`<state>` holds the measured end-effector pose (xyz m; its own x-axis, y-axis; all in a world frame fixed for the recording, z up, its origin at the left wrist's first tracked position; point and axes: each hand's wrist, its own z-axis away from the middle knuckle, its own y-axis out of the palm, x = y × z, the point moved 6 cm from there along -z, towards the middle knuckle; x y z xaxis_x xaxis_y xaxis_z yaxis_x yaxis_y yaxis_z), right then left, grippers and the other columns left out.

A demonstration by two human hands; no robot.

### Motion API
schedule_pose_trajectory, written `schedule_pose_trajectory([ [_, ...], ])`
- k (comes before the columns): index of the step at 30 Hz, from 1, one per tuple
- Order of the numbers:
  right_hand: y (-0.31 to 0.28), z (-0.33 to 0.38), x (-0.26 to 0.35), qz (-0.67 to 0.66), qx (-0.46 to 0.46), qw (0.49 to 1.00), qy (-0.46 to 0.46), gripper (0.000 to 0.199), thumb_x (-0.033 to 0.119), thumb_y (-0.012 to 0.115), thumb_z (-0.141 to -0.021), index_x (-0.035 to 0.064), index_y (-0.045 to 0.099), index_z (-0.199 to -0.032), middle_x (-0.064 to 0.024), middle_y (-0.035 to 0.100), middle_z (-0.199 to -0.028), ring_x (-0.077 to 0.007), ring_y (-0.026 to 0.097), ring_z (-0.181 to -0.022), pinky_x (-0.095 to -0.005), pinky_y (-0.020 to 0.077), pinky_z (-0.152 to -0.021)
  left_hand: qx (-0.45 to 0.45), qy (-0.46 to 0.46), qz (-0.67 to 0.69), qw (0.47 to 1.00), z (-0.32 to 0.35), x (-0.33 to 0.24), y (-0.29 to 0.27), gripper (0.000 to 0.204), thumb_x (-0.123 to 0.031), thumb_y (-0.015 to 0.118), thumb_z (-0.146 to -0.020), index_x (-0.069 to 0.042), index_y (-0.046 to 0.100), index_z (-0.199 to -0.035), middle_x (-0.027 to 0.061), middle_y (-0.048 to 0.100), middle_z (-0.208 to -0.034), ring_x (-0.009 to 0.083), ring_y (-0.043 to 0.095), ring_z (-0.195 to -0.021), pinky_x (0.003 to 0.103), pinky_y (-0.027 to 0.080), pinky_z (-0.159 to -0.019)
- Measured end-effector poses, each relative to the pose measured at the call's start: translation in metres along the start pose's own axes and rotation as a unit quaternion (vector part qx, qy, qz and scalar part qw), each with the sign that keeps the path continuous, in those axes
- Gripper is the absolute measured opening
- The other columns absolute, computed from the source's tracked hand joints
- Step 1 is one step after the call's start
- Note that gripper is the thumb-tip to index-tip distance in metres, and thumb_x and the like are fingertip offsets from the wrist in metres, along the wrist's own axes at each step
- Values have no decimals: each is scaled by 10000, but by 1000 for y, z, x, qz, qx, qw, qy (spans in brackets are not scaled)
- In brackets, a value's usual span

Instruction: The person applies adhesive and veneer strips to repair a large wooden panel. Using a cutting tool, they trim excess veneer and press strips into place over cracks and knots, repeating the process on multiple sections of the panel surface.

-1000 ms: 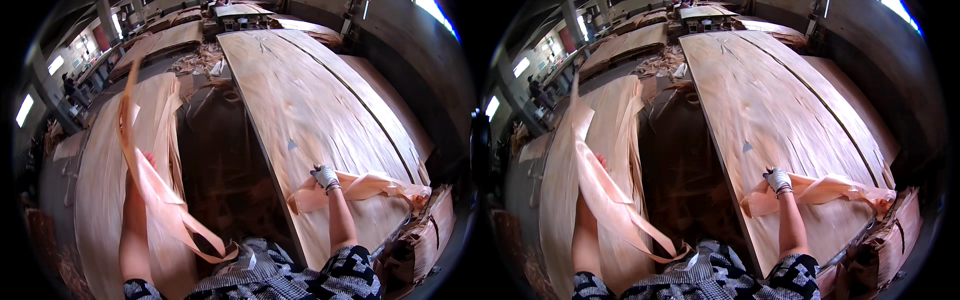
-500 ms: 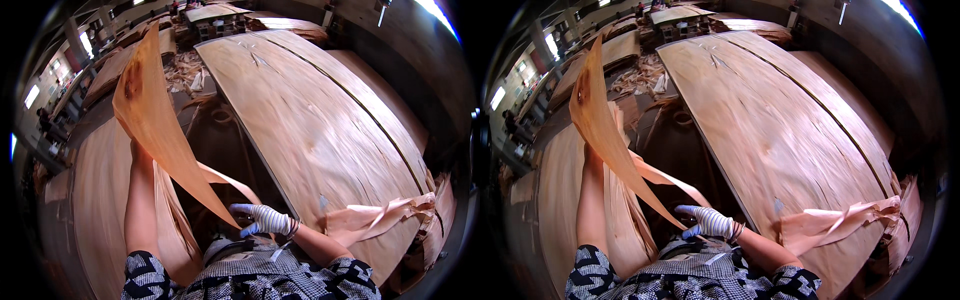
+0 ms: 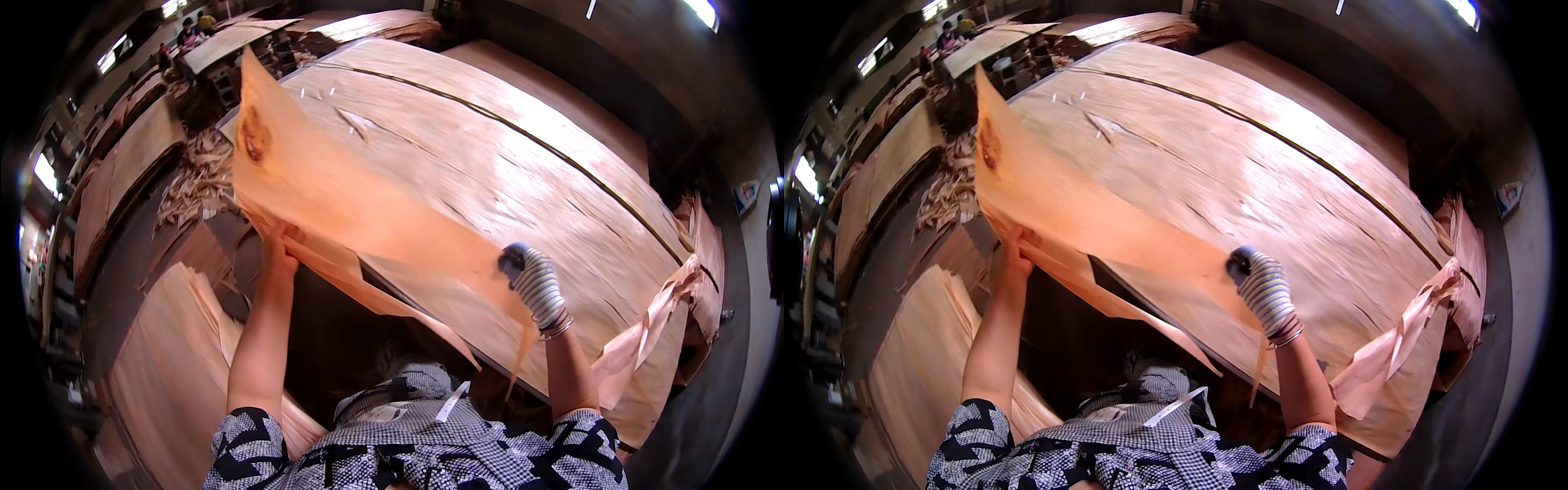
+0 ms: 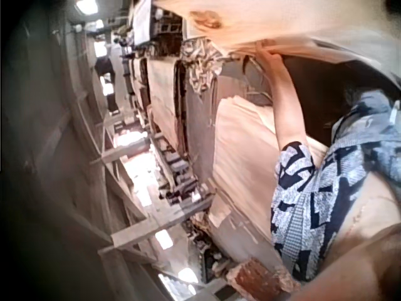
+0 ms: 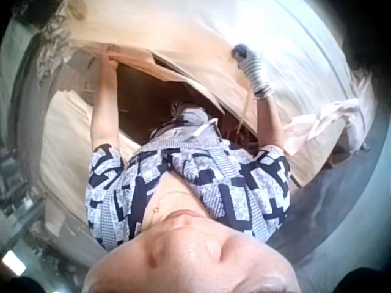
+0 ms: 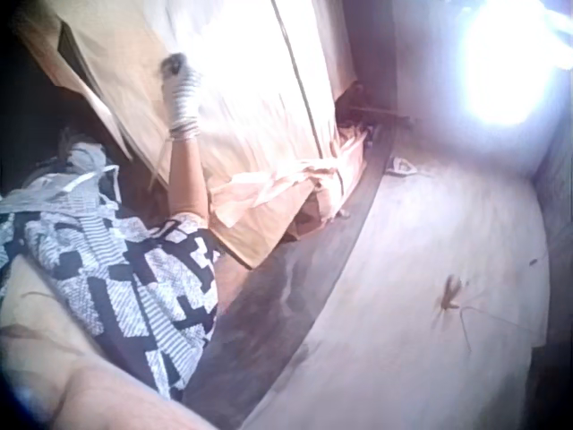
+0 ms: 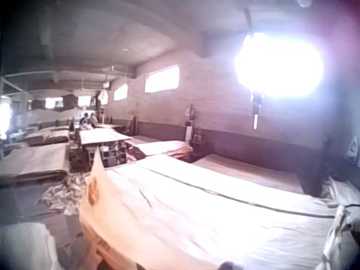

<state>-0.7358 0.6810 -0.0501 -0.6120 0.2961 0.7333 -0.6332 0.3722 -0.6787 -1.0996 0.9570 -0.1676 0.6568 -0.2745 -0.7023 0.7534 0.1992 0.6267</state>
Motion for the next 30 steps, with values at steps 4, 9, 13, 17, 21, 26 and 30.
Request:
schedule_pose_trajectory([
  [4,25,-77,8,149,-94,984,-39,134,231,583,-798,100,601,-817,-160,612,-712,-338,591,-653,-408,464,-577,60,-61,-15,996,-83,17,2,165,-161,500,-840,-82,495,-695,8,454,-588,147,439,-506,283,406,-515],
  [9,97,-173,20,270,-79,957,-64,150,241,535,-819,93,553,-803,-158,601,-711,-336,586,-665,-435,456,-568,-26,-161,-53,985,-161,24,-24,185,-243,473,-881,-91,573,-911,33,608,-831,198,579,-761,343,498,-680],
  [13,153,-253,51,303,-23,950,-71,111,191,520,-821,84,548,-821,-150,611,-725,-318,606,-677,-428,470,-559,-125,-167,-30,978,-238,20,-48,210,-287,484,-883,-119,587,-957,15,620,-916,198,589,-842,380,493,-731],
  [17,199,-310,81,330,79,940,-23,88,142,508,-822,73,558,-843,-153,626,-789,-317,618,-691,-410,482,-560,-104,-175,-16,979,-316,22,-36,222,-322,492,-875,-141,574,-975,16,612,-936,205,580,-861,400,485,-737],
  [21,210,-368,45,356,66,928,89,106,118,483,-829,62,568,-861,-158,636,-808,-310,629,-737,-413,496,-600,-57,-245,-58,966,-353,41,2,260,-367,564,-830,-159,541,-985,16,594,-946,206,568,-866,372,481,-712],
  [26,222,-424,20,388,44,904,174,120,125,468,-838,70,567,-879,-141,637,-823,-309,629,-756,-415,498,-635,-4,-352,-97,931,-366,27,3,365,-410,574,-823,-142,517,-1065,31,575,-1030,197,550,-948,350,478,-763],
  [30,265,-436,7,368,41,918,143,111,195,537,-814,103,547,-874,-128,615,-835,-313,604,-742,-438,472,-626,55,-374,-143,915,-394,1,-20,474,-391,510,-870,-85,441,-1225,96,495,-1219,237,473,-1119,426,389,-937],
])
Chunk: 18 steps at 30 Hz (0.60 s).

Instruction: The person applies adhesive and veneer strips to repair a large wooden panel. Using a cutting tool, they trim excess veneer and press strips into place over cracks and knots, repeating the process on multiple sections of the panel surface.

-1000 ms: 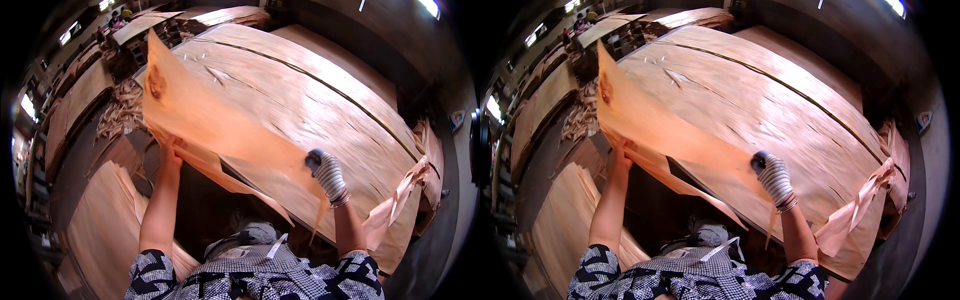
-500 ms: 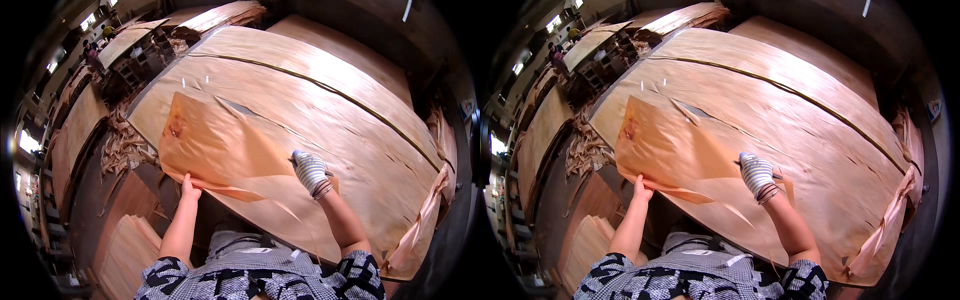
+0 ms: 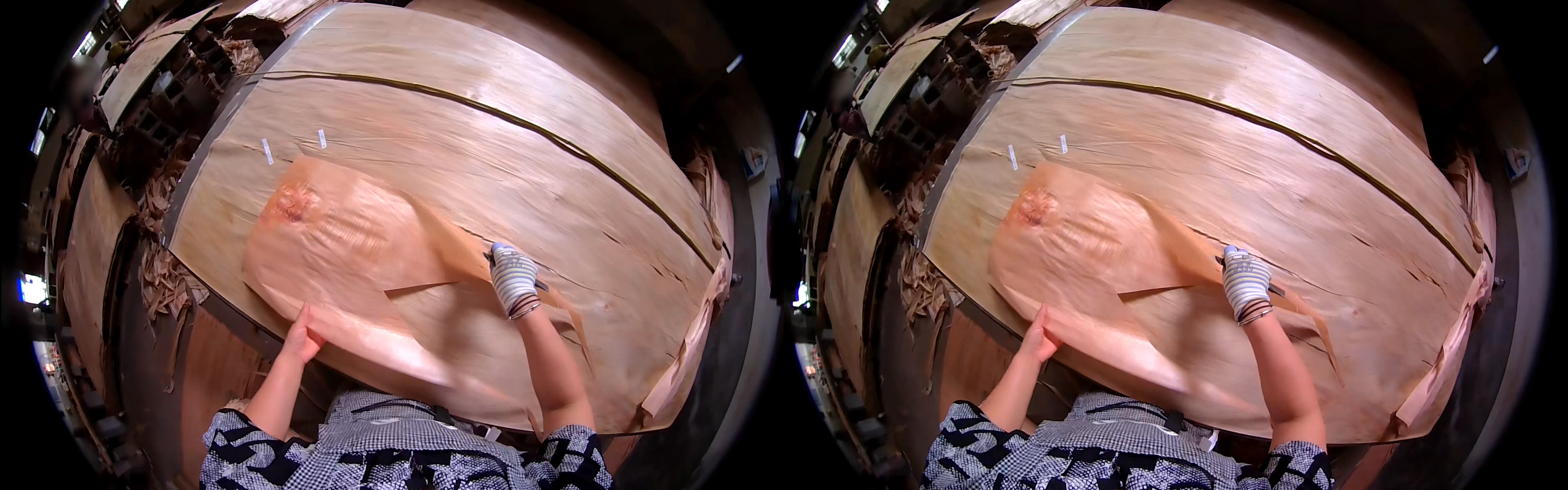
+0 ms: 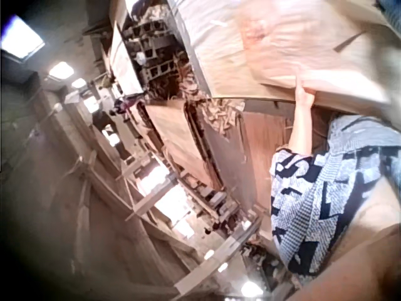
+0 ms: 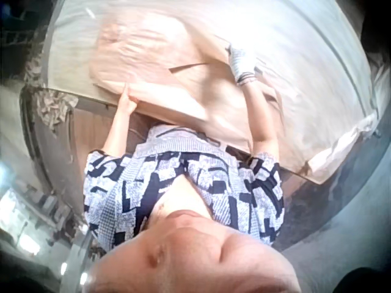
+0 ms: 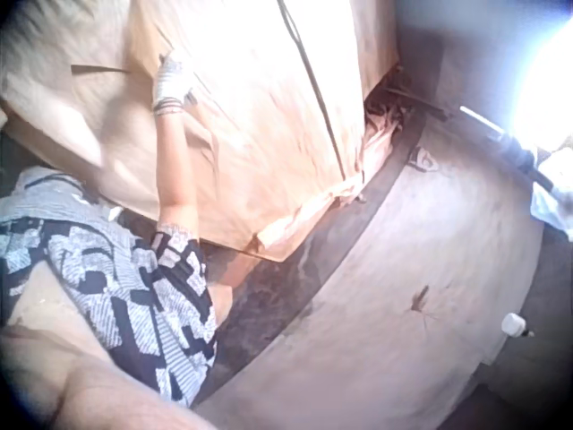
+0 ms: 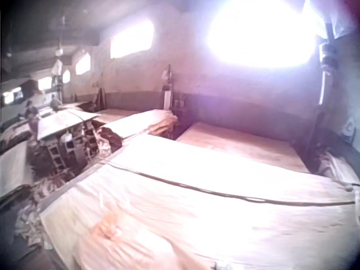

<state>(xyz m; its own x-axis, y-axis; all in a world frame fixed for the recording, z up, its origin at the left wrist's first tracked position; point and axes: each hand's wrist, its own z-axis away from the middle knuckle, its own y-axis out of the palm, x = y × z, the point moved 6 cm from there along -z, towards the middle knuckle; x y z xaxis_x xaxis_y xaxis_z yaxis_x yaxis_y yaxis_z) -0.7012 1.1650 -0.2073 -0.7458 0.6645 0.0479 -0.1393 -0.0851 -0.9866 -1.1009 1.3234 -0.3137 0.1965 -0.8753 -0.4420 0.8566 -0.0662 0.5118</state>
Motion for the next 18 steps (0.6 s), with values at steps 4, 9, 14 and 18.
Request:
schedule_pose_trajectory([
  [4,11,-24,40,-4,25,1000,-5,115,180,517,-818,107,540,-903,-125,613,-862,-307,609,-759,-437,477,-620,-50,16,-29,998,-11,-37,-38,440,-355,485,-895,-36,447,-1195,92,538,-1156,242,500,-1085,412,410,-928],
  [9,20,-54,50,-10,67,998,10,143,114,421,-847,93,538,-926,-141,623,-903,-298,629,-793,-424,500,-624,-109,-122,-292,943,20,-76,-33,636,-548,400,-868,36,487,-1102,178,590,-1028,277,622,-854,389,540,-669],
  [14,12,-45,50,-15,52,998,32,161,132,397,-861,88,529,-942,-147,617,-908,-303,631,-757,-427,500,-608,6,-245,-600,762,34,-105,4,434,-381,447,-907,24,596,-868,121,635,-696,178,625,-567,282,508,-474],
  [18,17,-13,27,-40,32,991,126,202,227,510,-828,105,496,-989,-145,594,-953,-320,617,-741,-439,485,-590,30,94,-526,845,-19,-109,93,272,-261,463,-916,-29,596,-965,52,626,-768,120,583,-596,225,461,-535],
])
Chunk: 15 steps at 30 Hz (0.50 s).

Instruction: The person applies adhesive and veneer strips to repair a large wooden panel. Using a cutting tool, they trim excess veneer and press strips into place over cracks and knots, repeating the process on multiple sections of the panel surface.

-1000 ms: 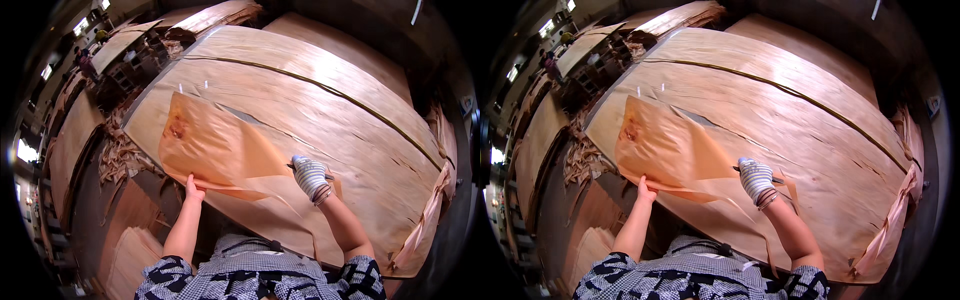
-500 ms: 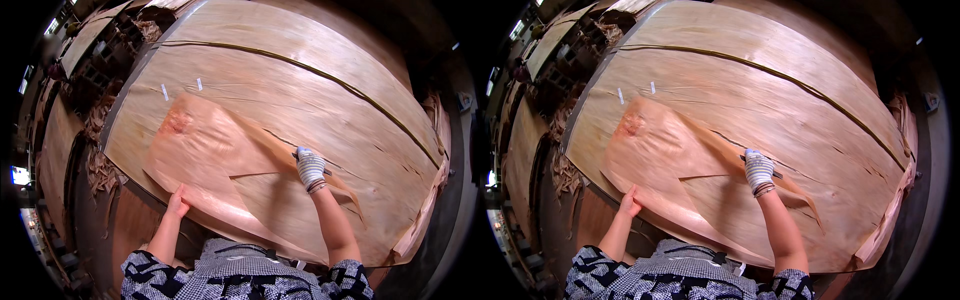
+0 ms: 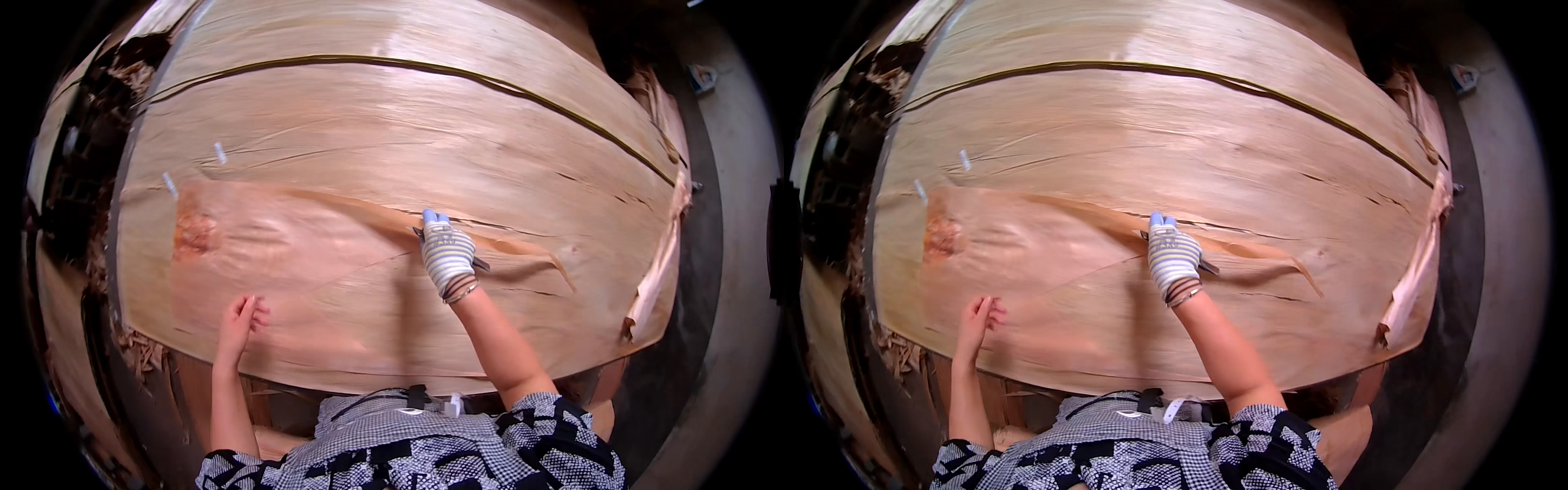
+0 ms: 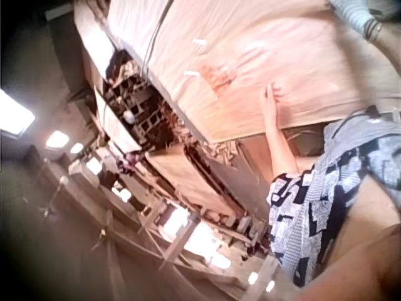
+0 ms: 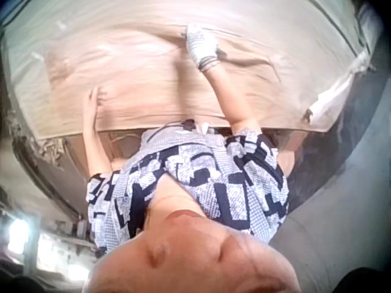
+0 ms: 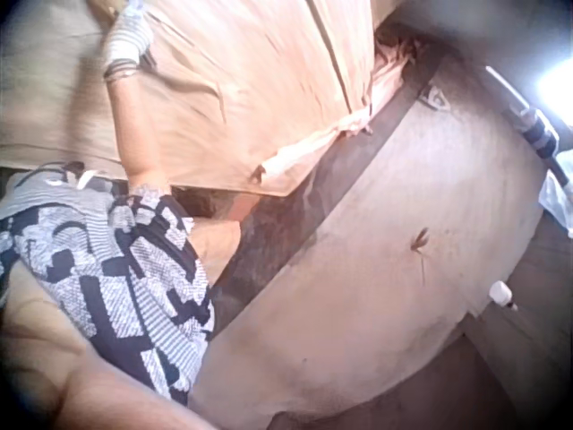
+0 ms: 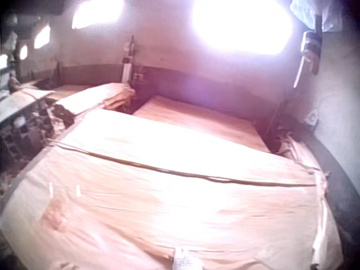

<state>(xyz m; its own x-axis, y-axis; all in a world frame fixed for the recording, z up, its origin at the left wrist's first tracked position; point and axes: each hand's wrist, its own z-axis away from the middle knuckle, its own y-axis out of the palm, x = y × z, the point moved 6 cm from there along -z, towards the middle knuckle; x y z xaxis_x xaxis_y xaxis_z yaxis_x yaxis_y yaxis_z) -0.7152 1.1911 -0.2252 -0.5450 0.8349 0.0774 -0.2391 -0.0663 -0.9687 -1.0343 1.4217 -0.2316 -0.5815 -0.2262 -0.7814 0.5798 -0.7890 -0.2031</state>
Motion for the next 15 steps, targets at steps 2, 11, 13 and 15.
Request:
schedule_pose_trajectory([
  [2,-6,12,-27,-4,-5,999,34,215,244,532,-818,113,492,-983,-141,581,-955,-328,611,-732,-437,485,-596,-4,89,-96,991,-24,-30,28,235,-198,490,-893,-33,585,-1030,51,628,-856,110,578,-660,209,436,-558],
  [11,-4,-7,-108,-41,-18,994,102,165,236,530,-832,97,532,-921,-172,594,-898,-333,601,-824,-432,488,-685,-46,370,-523,766,-70,-82,135,530,-301,553,-821,-130,404,-1300,101,311,-1385,328,269,-1274,486,213,-1026],
  [13,-1,-17,-113,-42,-4,994,102,166,238,537,-827,100,536,-919,-173,595,-908,-333,599,-834,-433,485,-705,-36,342,-553,759,-78,-75,147,605,-368,546,-813,-150,344,-1339,73,204,-1435,327,170,-1313,509,136,-1044],
  [15,0,-24,-114,-48,-14,994,98,166,237,550,-814,107,544,-916,-164,599,-921,-333,594,-855,-431,483,-727,-46,328,-569,753,-86,-72,153,640,-405,539,-810,-166,314,-1360,53,148,-1460,321,116,-1335,520,90,-1054],
])
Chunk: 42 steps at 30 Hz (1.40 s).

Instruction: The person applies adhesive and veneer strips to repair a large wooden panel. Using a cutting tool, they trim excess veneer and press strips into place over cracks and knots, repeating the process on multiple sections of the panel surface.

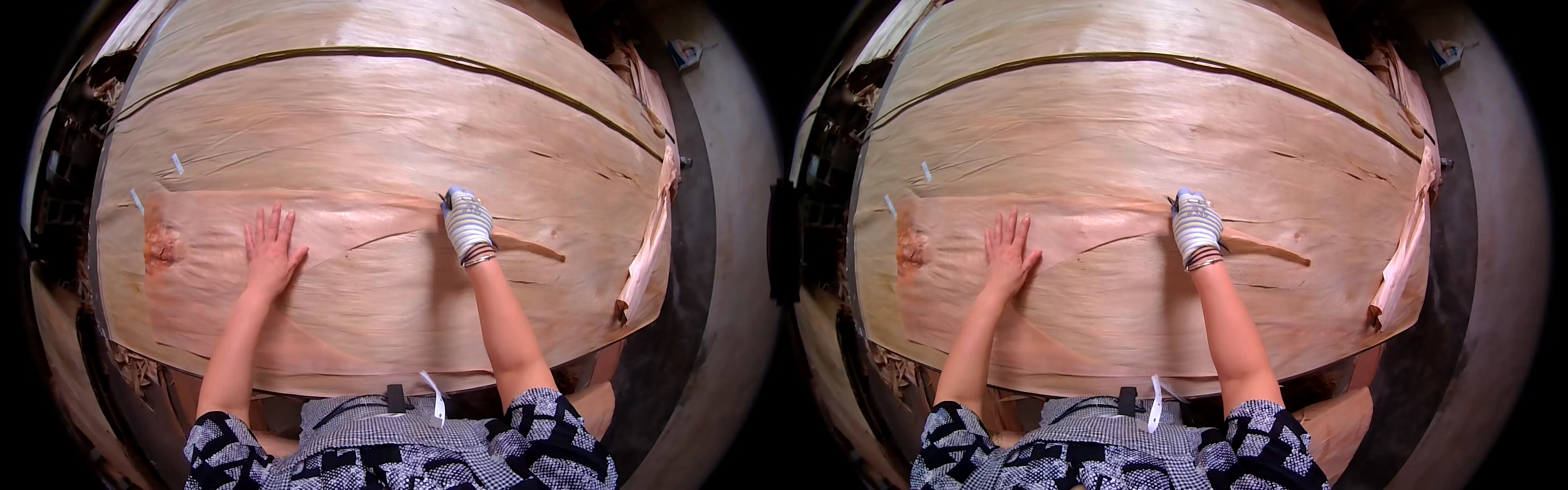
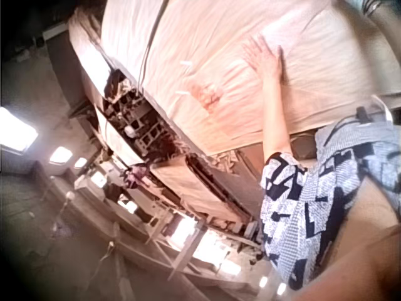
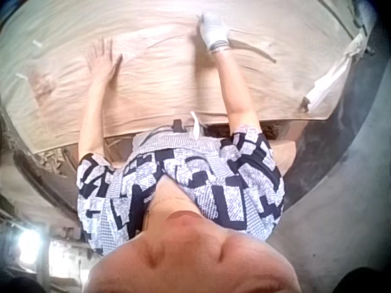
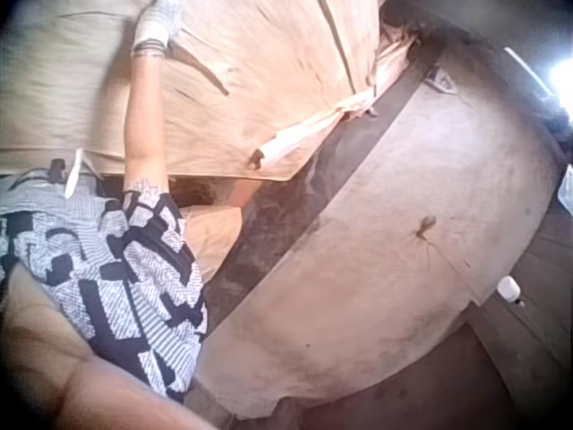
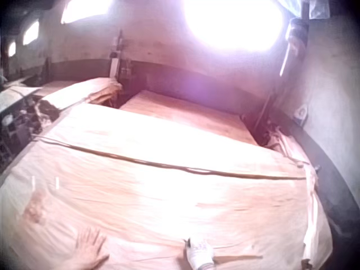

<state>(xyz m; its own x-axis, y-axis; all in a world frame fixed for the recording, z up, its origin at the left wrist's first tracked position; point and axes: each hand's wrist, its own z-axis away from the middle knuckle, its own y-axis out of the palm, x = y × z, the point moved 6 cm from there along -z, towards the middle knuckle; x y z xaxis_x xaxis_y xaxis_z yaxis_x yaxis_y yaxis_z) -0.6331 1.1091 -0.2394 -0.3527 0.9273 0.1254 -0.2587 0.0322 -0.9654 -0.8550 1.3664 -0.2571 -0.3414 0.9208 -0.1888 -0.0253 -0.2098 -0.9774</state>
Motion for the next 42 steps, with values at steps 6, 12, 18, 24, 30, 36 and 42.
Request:
schedule_pose_trajectory([
  [6,-15,0,-32,0,-17,1000,9,190,236,580,-783,105,544,-916,-147,595,-943,-324,586,-882,-430,484,-742,-7,-11,-20,1000,-6,0,4,627,-398,544,-808,-203,319,-1359,25,156,-1460,307,114,-1338,512,82,-1060],
  [12,-79,37,-177,-134,-248,956,82,340,93,615,-763,58,528,-1090,-147,545,-1064,-289,586,-894,-359,485,-766,3,-3,-32,999,-7,-9,-6,602,-378,547,-813,-207,337,-1350,41,171,-1455,310,126,-1334,493,94,-1067],
  [18,-78,36,-139,-252,-282,922,-78,294,104,586,-808,83,542,-1098,-157,604,-867,-277,594,-810,-342,475,-719,38,67,2,997,-18,-41,5,600,-360,527,-824,-217,311,-1365,73,169,-1456,300,104,-1346,483,96,-1070],
  [24,-19,8,-86,-142,-93,981,-96,217,131,531,-792,38,598,-977,-204,606,-922,-369,571,-831,-435,453,-704,26,130,11,991,-26,-46,11,598,-412,506,-832,-231,301,-1364,70,188,-1447,286,133,-1341,463,118,-1078],
  [30,-56,52,-95,9,-270,961,-60,406,-51,532,-700,37,527,-1096,-153,533,-1014,-336,544,-758,-408,457,-664,-15,59,48,997,-2,71,0,606,-378,484,-853,-130,279,-1367,80,187,-1448,275,148,-1340,451,128,-1077],
  [36,-29,81,140,-375,176,909,37,311,6,524,-818,76,517,-1121,-45,574,-869,-65,537,-707,-221,428,-492,-186,-145,-30,971,26,254,-35,509,-304,484,-851,-118,375,-1312,90,309,-1389,284,242,-1297,451,148,-1063],
  [42,11,63,362,-222,174,913,-293,270,149,560,-797,51,517,-1045,-228,600,-851,-361,592,-768,-437,455,-667,-155,-107,8,982,21,257,-43,480,-296,479,-856,-123,402,-1297,82,334,-1373,278,253,-1292,460,152,-1058],
])
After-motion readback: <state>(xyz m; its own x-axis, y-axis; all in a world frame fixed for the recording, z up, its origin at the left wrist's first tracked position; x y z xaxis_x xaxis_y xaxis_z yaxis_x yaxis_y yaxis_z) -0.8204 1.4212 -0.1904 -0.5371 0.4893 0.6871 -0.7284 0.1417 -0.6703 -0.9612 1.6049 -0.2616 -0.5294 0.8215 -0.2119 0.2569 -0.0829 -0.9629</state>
